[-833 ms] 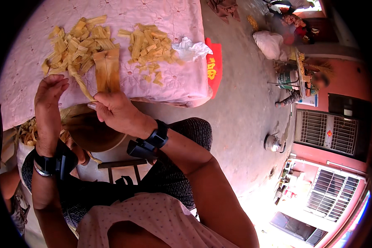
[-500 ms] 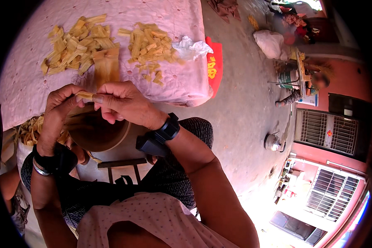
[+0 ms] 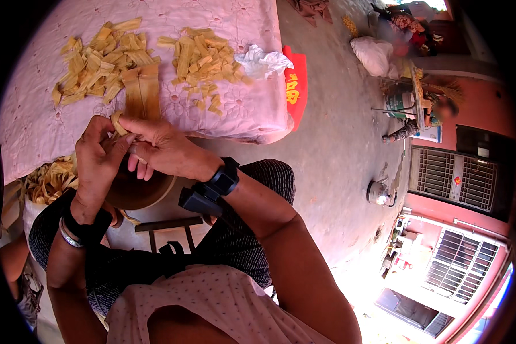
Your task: The person picks up thin strips of material from a bucket and folds them around a central piece on a wooden block by hand, repeating the process with multiple strips.
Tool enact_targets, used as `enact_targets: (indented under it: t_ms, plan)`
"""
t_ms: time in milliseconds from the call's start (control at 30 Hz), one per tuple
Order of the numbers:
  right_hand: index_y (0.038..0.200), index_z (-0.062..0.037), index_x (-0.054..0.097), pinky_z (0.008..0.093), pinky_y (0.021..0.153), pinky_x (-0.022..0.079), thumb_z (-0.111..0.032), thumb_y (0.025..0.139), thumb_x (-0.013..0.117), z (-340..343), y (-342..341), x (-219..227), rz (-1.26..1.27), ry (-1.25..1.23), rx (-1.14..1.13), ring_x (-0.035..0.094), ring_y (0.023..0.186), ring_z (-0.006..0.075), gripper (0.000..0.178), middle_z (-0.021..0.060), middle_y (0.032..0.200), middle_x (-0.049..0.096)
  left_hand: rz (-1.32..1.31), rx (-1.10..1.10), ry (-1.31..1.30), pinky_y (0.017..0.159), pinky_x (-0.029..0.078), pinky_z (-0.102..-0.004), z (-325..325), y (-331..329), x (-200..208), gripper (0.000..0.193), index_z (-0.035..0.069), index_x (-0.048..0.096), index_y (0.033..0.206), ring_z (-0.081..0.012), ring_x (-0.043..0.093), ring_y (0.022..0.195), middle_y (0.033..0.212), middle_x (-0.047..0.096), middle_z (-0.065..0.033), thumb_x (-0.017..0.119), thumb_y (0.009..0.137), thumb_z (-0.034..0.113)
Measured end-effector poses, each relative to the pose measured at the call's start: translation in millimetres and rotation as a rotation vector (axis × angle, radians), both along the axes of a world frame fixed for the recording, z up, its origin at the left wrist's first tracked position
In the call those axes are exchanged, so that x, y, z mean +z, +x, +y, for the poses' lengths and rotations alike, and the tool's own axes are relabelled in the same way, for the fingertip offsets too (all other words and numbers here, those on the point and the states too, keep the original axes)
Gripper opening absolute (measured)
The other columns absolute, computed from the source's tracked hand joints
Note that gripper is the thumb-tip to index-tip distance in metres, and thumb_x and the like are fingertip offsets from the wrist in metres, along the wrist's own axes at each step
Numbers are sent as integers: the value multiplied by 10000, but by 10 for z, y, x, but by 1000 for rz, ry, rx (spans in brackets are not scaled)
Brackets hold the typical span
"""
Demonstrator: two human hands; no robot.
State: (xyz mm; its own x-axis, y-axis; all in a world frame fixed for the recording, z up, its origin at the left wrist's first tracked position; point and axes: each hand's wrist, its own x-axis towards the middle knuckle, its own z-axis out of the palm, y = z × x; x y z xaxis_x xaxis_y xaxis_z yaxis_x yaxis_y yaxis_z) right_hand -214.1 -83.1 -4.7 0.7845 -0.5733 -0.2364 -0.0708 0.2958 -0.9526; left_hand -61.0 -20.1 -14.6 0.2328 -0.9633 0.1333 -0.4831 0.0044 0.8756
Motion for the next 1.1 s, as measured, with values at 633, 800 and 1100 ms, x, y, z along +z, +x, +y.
enact_targets:
  t_ms: [633,800,1100]
  plan:
    - [994,6,573,170,506,426,46,792,546,-102,-32,-180,-49,-425,-119,544,587,54,207,33,728,608,969,-137,540,616,429,-229,-29,136,81,147,46,560,830,-121,581,707,776,586,-32,604,705,111]
    - [1074,1,500,197,544,436,50,727,533,-45,-6,-82,-14,-533,-37,547,618,71,353,30,718,600,883,-71,457,552,426,-216,22,91,0,112,41,563,821,-100,550,605,754,584,-26,616,728,74]
    - [1022,-6,466,204,554,441,61,715,527,-32,23,-119,47,-626,-148,564,644,62,321,61,699,597,936,-71,265,548,411,-207,27,51,-38,123,19,583,867,-79,507,581,700,570,-12,611,748,1]
